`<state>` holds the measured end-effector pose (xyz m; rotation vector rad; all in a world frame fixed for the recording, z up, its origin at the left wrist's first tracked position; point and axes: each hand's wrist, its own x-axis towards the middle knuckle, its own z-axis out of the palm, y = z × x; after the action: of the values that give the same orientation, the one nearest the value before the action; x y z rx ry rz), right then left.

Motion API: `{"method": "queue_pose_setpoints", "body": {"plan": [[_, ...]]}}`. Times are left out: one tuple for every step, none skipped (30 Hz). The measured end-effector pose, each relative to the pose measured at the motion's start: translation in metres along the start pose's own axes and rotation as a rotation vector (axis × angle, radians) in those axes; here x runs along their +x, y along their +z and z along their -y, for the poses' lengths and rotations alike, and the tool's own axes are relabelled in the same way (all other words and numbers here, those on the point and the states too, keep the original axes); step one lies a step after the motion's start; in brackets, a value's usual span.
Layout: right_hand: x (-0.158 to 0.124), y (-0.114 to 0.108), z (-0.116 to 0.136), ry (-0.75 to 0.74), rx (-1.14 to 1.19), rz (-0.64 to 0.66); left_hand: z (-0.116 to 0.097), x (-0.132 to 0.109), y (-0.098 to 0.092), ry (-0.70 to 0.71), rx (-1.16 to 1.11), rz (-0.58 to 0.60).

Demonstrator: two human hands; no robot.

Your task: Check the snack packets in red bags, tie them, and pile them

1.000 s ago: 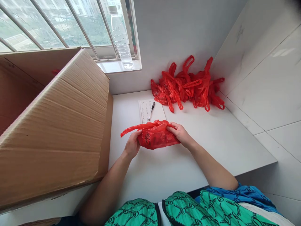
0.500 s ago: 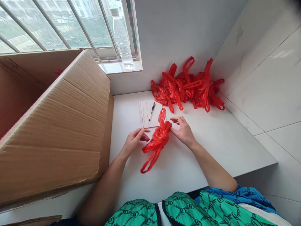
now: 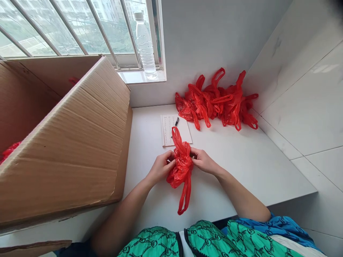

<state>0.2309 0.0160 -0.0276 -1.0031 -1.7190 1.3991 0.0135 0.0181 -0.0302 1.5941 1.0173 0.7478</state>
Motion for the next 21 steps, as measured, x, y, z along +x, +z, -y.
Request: {"method": "queue_pose_setpoints", "body": {"plan": [[0.000,-0.003,0.000,0.000,0.015,-0.024,0.000,0.000,-0.003,-0.009,-0.038,0.001],[0.000,-0.008,-0.001,0.006,0.034,-0.060,-0.001,0.001,-0.008,-0.022,-0.078,-0.005],[-0.001,-0.013,-0.002,0.017,0.054,-0.106,-0.002,0.001,-0.013,-0.041,-0.109,-0.010],[-0.002,-0.019,-0.003,0.033,0.070,-0.158,-0.002,0.001,-0.018,-0.063,-0.120,-0.014],[-0.003,-0.025,-0.003,0.049,0.075,-0.215,-0.002,0.000,-0.023,-0.085,-0.107,-0.014],[-0.004,-0.030,-0.004,0.065,0.061,-0.267,-0.001,0.000,-0.028,-0.106,-0.068,-0.009],[-0.005,-0.035,-0.004,0.077,0.024,-0.306,0.000,-0.001,-0.033,-0.122,-0.012,-0.001],[-0.006,-0.038,-0.004,0.086,-0.033,-0.323,0.001,-0.002,-0.037,-0.132,0.052,0.006],[-0.007,-0.041,-0.003,0.092,-0.104,-0.321,0.002,-0.002,-0.040,-0.135,0.117,0.009],[-0.009,-0.041,-0.001,0.094,-0.180,-0.301,0.003,-0.002,-0.041,-0.132,0.178,0.007],[-0.010,-0.041,0.000,0.090,-0.251,-0.273,0.003,-0.003,-0.041,-0.123,0.232,-0.004],[-0.010,-0.040,0.002,0.080,-0.309,-0.248,0.002,-0.003,-0.040,-0.105,0.276,-0.033],[-0.011,-0.038,0.004,0.062,-0.352,-0.237,0.000,-0.003,-0.038,-0.080,0.310,-0.085],[-0.010,-0.035,0.006,0.039,-0.380,-0.247,-0.003,-0.003,-0.034,-0.048,0.335,-0.158],[-0.010,-0.032,0.007,0.013,-0.393,-0.283,-0.007,-0.004,-0.030,-0.008,0.349,-0.243],[-0.008,-0.028,0.007,-0.017,-0.396,-0.339,-0.012,-0.005,-0.024,0.044,0.354,-0.323],[-0.007,-0.024,0.006,-0.045,-0.398,-0.401,-0.017,-0.005,-0.018,0.107,0.352,-0.381],[-0.004,-0.019,0.004,-0.070,-0.407,-0.451,-0.021,-0.006,-0.012,0.174,0.352,-0.404],[-0.002,-0.014,0.001,-0.086,-0.427,-0.472,-0.024,-0.007,-0.006,0.239,0.359,-0.391],[0.000,-0.008,-0.002,-0.095,-0.461,-0.455,-0.026,-0.008,0.000,0.293,0.379,-0.347],[0.002,-0.002,-0.006,-0.098,-0.505,-0.399,-0.027,-0.009,0.005,0.330,0.408,-0.283]]}}
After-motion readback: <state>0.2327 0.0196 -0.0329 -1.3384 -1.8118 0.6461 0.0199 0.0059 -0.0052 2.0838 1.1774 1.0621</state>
